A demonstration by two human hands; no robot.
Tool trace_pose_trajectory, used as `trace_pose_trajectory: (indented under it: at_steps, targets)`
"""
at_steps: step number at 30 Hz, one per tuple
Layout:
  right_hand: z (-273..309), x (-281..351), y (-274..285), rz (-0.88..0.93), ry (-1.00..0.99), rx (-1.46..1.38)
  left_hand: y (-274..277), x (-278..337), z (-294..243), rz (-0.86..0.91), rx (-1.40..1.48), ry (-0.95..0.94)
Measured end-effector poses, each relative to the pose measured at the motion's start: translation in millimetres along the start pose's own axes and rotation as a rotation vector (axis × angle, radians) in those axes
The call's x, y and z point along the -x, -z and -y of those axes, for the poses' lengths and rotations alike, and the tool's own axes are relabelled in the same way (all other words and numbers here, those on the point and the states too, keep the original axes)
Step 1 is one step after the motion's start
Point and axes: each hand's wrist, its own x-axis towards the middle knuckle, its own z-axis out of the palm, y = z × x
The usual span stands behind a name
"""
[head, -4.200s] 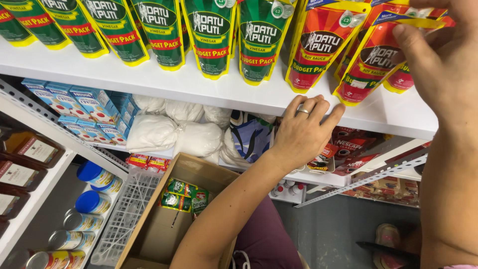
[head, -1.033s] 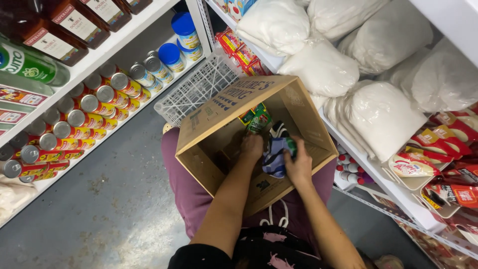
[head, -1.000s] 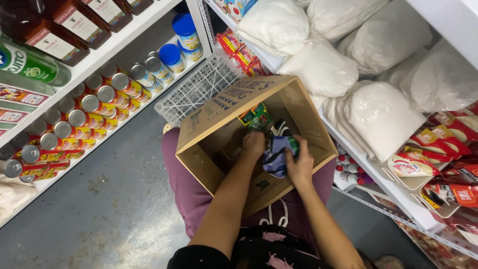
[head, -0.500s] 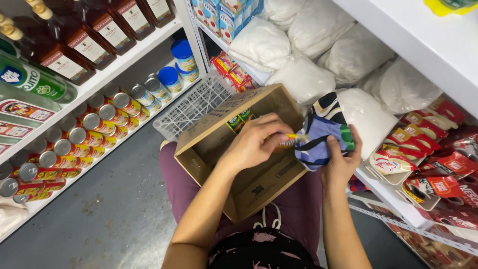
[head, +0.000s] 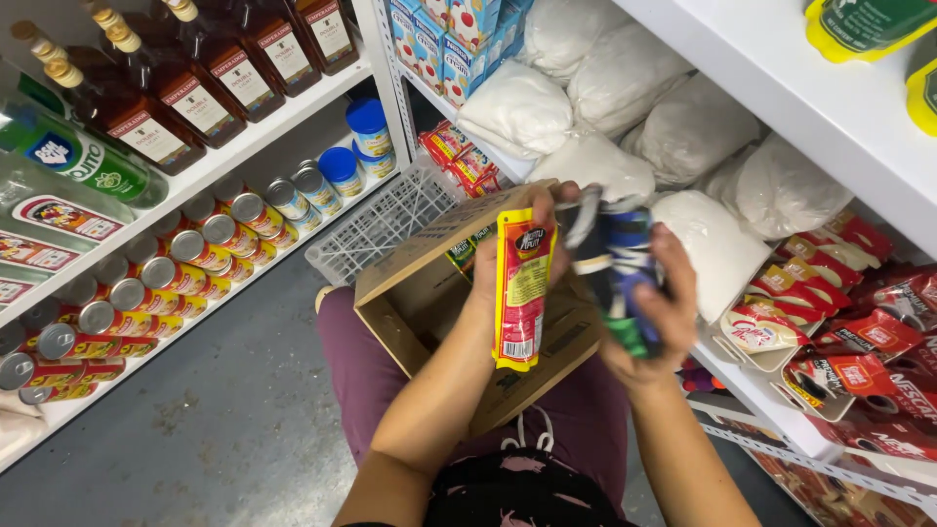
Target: Clean condiment packets with a cloth and organize them on a grocery store shelf.
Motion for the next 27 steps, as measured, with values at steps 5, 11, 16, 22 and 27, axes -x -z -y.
trace_pose_trajectory:
  at_steps: [5,11,16,22,27]
  targets:
    - [10,-22,-20,0.363,0.075,-0.076,10,2,19,-0.236,0.203,0.155]
    - [25,-5,-31,0.591,0.016,-0.228,94,4,23,0.135,0.149,0.12]
    - [30,25,-32,0.673,-0.006,-0.276,102,5,18,0.237,0.14,0.071]
    - [37,55,-33,0.713,-0.06,-0.408,72,1,4,0.17,0.137,0.008]
    - [25,84,-22,0.538,-0.563,-0.874,66,-1,-18,-0.06,-0.042,0.014]
